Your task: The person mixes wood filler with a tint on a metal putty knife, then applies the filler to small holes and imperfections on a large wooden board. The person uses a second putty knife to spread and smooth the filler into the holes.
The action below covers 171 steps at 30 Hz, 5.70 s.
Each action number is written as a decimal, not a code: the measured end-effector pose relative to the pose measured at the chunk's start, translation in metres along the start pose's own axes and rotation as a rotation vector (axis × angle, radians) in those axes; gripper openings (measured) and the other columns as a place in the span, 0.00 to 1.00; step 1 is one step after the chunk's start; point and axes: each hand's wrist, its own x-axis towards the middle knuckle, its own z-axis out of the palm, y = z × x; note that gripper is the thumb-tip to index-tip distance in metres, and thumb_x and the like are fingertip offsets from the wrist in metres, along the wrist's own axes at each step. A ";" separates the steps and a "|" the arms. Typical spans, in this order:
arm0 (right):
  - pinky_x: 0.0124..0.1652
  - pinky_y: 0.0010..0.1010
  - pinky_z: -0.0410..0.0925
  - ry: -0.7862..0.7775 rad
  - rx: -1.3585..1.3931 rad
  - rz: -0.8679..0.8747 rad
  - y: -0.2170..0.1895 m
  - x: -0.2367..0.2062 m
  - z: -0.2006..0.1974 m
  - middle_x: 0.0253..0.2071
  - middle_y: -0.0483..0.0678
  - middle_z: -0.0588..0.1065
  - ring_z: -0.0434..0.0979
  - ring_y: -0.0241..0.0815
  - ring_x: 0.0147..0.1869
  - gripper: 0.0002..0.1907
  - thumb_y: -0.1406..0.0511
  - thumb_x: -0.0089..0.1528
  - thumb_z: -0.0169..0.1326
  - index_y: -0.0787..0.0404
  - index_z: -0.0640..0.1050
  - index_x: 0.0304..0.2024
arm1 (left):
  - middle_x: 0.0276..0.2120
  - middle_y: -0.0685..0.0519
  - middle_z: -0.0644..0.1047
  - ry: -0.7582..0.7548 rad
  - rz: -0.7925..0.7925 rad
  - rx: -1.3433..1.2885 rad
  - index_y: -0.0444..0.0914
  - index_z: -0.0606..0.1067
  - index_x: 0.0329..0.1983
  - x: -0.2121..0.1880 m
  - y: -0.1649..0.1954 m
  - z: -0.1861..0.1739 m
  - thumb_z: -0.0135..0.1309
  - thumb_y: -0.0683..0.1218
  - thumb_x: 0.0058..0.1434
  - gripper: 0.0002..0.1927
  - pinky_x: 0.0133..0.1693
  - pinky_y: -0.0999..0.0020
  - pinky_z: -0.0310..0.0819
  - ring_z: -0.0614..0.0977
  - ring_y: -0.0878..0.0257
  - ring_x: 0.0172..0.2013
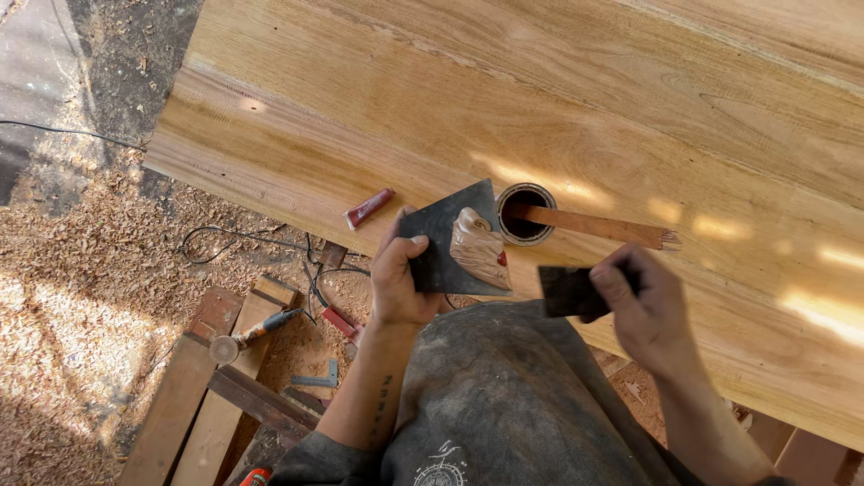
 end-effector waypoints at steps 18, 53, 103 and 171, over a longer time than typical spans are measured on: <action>0.34 0.28 0.72 -0.009 -0.388 -0.310 -0.124 0.035 0.003 0.33 0.50 0.81 0.80 0.36 0.34 0.24 0.60 0.57 0.68 0.66 0.74 0.48 | 0.43 0.42 0.77 -0.244 -0.236 -0.091 0.28 0.69 0.52 -0.006 0.028 0.009 0.43 0.38 0.55 0.20 0.48 0.60 0.80 0.82 0.54 0.43; 0.36 0.38 0.67 -0.335 -1.273 -1.178 -0.234 0.019 0.108 0.40 0.42 0.78 0.77 0.46 0.44 0.22 0.68 0.45 0.60 0.58 0.82 0.44 | 0.33 0.52 0.68 -0.094 0.086 0.213 0.34 0.67 0.44 -0.013 0.071 -0.029 0.43 0.38 0.53 0.14 0.36 0.74 0.65 0.68 0.66 0.34; 0.41 0.44 0.65 -0.394 -1.017 -1.445 -0.283 -0.009 0.202 0.40 0.44 0.75 0.74 0.50 0.46 0.26 0.66 0.44 0.61 0.59 0.81 0.48 | 0.51 0.49 0.73 0.021 0.469 0.592 0.31 0.67 0.58 -0.123 0.193 -0.029 0.42 0.41 0.54 0.26 0.59 0.68 0.66 0.73 0.62 0.53; 0.42 0.36 0.68 -0.251 -0.958 -1.160 -0.380 0.101 0.325 0.44 0.45 0.78 0.74 0.47 0.46 0.26 0.75 0.49 0.58 0.55 0.82 0.51 | 0.38 0.44 0.74 0.028 0.435 0.917 0.31 0.69 0.48 -0.020 0.372 -0.059 0.44 0.44 0.56 0.18 0.48 0.65 0.69 0.76 0.58 0.43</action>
